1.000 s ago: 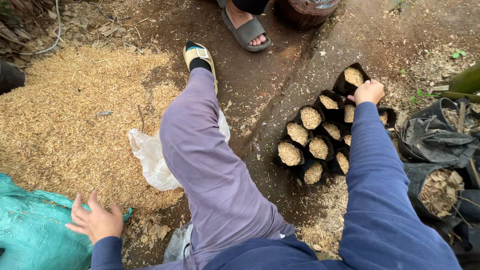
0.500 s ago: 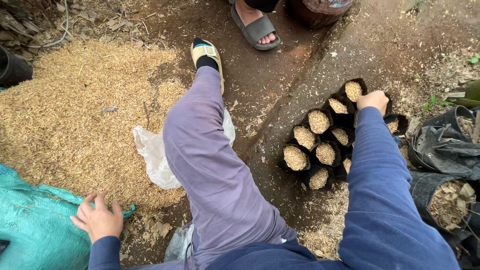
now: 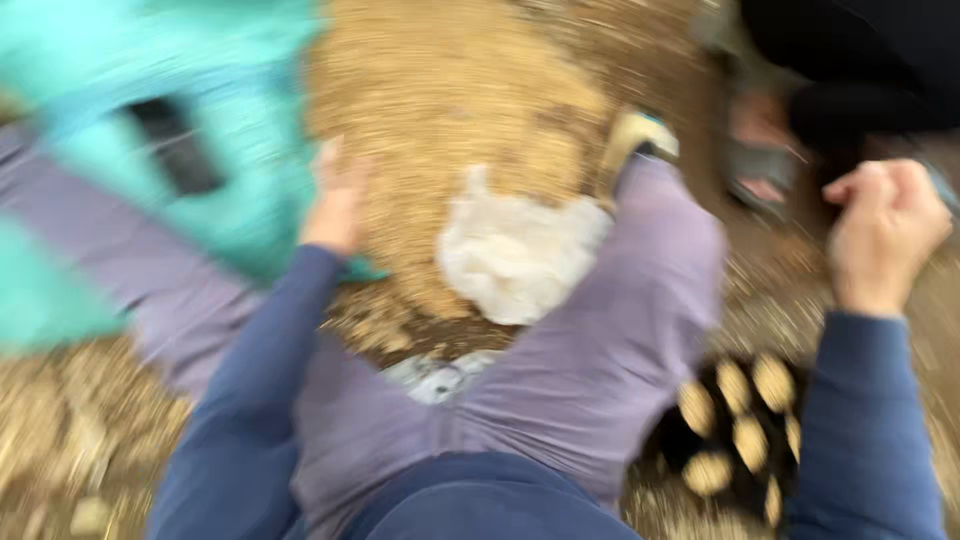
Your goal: The person scoops grains from a large pile on the ground into small black pouches using a white plastic bag as a funnel. They then fold and seal each pouch and place it with others on the ground.
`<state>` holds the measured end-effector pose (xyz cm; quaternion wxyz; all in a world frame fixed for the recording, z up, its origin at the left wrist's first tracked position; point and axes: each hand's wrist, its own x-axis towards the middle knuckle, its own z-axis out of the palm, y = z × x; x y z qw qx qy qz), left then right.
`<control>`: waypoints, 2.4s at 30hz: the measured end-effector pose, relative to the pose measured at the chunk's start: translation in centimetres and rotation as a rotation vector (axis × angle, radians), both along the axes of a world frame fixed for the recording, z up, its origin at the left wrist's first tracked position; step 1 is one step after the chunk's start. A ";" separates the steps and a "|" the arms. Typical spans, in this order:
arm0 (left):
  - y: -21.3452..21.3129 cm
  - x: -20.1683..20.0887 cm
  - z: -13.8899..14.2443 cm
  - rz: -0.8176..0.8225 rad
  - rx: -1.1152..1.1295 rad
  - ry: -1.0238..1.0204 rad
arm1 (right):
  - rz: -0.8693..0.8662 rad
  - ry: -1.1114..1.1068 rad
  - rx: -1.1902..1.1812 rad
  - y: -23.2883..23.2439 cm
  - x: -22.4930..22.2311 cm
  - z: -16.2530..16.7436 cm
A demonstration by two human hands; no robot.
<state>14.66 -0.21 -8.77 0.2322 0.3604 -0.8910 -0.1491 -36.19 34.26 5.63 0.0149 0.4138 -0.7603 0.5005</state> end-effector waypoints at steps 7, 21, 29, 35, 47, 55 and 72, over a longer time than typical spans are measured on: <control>-0.6 9.9 1.6 0.395 -0.236 -0.273 | 0.687 0.351 0.060 -23.9 22.8 3.9; -20.5 12.5 3.5 1.024 0.162 0.077 | 0.797 0.581 0.602 -41.0 33.0 -4.0; -20.1 11.8 4.0 0.571 1.120 1.444 | 0.922 0.511 0.396 -43.0 33.3 -2.9; -13.7 7.9 1.0 0.016 1.597 1.565 | 1.069 0.423 0.067 -41.4 36.2 -3.7; -11.3 7.7 -5.8 -0.148 1.671 1.544 | 1.091 0.463 0.157 -41.2 40.5 -7.0; -12.1 7.9 -6.0 -0.030 1.646 1.551 | 1.098 0.461 0.167 -41.8 41.2 -7.2; -11.9 7.8 -5.5 0.036 1.597 1.493 | 1.083 0.486 0.220 -41.3 41.2 -6.5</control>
